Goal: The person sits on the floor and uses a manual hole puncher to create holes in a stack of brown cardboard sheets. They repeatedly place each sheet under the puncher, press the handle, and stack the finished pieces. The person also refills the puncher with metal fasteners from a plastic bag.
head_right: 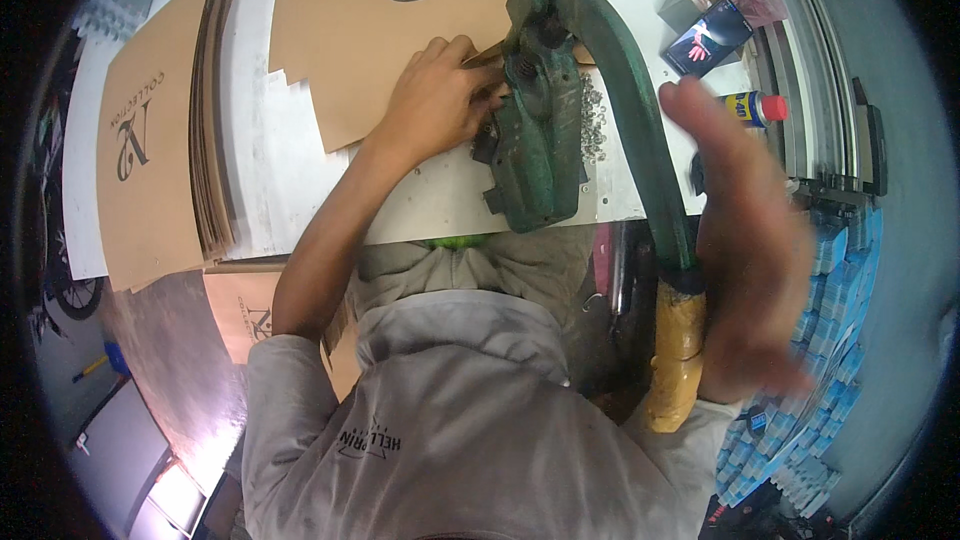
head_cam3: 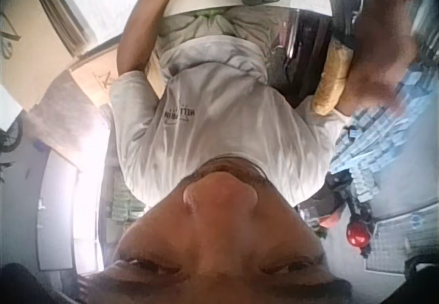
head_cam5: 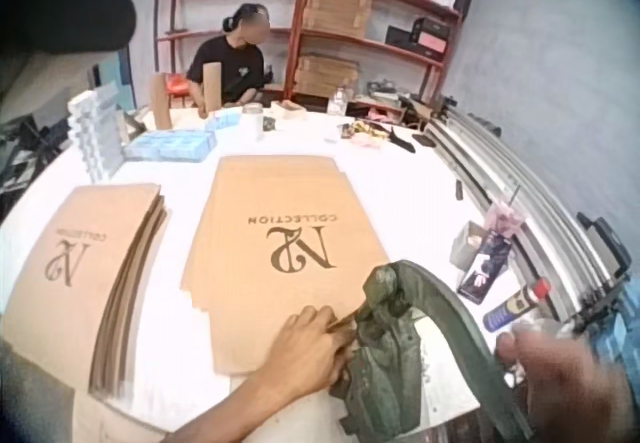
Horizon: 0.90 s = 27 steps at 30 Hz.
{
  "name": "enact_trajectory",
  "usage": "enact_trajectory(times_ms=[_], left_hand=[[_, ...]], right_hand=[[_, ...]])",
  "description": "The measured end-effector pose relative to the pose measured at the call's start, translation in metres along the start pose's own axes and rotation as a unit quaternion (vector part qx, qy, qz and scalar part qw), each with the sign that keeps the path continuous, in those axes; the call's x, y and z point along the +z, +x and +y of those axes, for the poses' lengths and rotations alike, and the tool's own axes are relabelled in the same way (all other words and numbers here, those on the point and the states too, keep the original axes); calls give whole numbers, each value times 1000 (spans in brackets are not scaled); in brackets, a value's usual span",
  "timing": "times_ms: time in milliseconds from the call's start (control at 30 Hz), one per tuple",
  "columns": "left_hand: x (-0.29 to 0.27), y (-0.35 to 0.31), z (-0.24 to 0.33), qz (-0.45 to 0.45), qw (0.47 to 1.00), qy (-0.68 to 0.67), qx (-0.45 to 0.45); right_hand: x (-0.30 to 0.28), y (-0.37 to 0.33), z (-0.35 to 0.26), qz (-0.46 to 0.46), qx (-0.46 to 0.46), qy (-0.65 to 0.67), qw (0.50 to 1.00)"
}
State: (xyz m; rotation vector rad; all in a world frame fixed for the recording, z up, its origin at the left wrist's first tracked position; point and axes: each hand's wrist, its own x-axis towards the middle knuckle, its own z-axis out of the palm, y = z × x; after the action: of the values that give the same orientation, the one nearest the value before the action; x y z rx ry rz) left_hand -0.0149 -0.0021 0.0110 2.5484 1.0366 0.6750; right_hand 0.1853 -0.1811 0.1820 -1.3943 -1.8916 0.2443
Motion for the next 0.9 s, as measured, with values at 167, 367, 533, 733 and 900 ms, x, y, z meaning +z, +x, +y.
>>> enact_trajectory(times_ms=[167, 367, 533, 733, 900], left_hand=[[15, 7, -14, 70, 994, 69, 41], [-9, -46, -30, 24, 990, 139, -16], [-35, -62, -52, -13, 983, 177, -40], [-25, -49, -51, -14, 989, 144, -32], [-16, -42, -50, 3, 988, 151, -28]], right_hand=[[50, -57, 173, -28, 276, -28, 960], [105, -86, 194, -7, 225, -50, 973], [100, -78, 187, 5, 292, -12, 956], [94, -65, 192, -33, 285, -2, 958], [109, -18, 148, -19, 224, 21, 974]])
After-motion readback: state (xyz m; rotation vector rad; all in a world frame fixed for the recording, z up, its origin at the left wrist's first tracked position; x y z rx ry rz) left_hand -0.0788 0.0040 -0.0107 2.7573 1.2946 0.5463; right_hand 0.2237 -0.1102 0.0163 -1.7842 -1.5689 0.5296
